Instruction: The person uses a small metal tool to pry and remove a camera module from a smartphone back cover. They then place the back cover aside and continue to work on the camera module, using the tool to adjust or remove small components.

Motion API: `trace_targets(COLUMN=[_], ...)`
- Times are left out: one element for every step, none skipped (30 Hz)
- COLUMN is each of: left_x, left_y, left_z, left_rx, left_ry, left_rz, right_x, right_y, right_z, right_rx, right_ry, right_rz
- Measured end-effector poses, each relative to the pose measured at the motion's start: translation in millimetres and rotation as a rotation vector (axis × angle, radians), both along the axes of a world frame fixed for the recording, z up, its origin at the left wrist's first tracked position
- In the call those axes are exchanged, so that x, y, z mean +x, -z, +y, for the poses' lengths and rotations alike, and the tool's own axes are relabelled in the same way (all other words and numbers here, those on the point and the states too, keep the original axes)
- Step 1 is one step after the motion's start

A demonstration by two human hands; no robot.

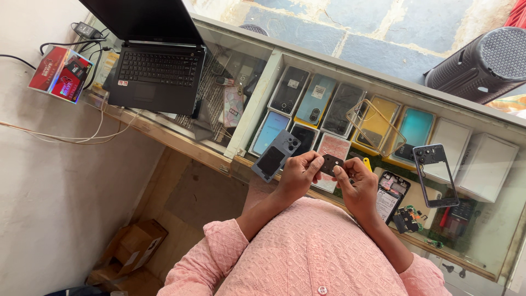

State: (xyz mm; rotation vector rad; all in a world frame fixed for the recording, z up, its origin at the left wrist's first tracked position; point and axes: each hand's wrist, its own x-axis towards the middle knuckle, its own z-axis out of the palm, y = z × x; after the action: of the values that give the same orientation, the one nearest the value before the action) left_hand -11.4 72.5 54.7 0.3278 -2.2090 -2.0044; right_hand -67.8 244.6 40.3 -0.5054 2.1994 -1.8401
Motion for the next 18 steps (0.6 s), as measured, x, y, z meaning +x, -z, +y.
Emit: trace_targets(left_x=[-1,-3,-7,-10,-12,-14,-16,-18,-18,-18,-18,-18,-17,-16,-15,-14,-13,-13], left_y=[2,4,5,6,7,7,6,4,2,-1,-4,-7,-10,-12,-14,-16,-17,-19], left_z=[0,0,0,-1,0,0,1,1,2,2,2,2,1,1,0,-1,-2,-3], left_rx=[-0.048,-0.095,-0.141,-0.186,-0.215,-0.246,-0.275,-0.256,-0.237,-0.219,-0.262,-0.305,-0.349,-0.325,-0.301,-0.277,-0.256,-0.235], left_ry=[-0.015,-0.02,-0.025,-0.033,-0.039,-0.044,-0.045,-0.024,-0.003,0.019,0.047,0.075,0.102,0.103,0.104,0.105,0.11,0.114], left_rz=[-0.002,-0.011,-0.02,-0.031,-0.008,0.017,0.042,0.069,0.097,0.124,0.149,0.173,0.196,0.213,0.231,0.249,0.236,0.225], right_x=[0,0,-1,-1,-2,-3,-5,-6,-7,-8,-9,-10,-12,-12,-12,-12,-11,-10], right_y=[2,4,7,9,12,14,16,17,17,17,17,16,15,14,14,13,12,11], right_z=[0,0,0,0,-1,-1,0,2,4,6,8,10,11,12,11,10,9,8], right_rx=[-0.02,-0.04,-0.071,-0.1,-0.131,-0.141,-0.148,-0.154,-0.152,-0.151,-0.148,-0.129,-0.111,-0.092,-0.029,0.034,0.096,0.088], right_ry=[-0.016,-0.031,-0.04,-0.053,-0.067,-0.082,-0.094,-0.104,-0.12,-0.137,-0.153,-0.152,-0.154,-0.157,-0.149,-0.141,-0.134,-0.128], right_rz=[-0.022,-0.043,-0.087,-0.135,-0.181,-0.197,-0.212,-0.228,-0.229,-0.23,-0.231,-0.205,-0.182,-0.159,-0.157,-0.154,-0.151,-0.144])
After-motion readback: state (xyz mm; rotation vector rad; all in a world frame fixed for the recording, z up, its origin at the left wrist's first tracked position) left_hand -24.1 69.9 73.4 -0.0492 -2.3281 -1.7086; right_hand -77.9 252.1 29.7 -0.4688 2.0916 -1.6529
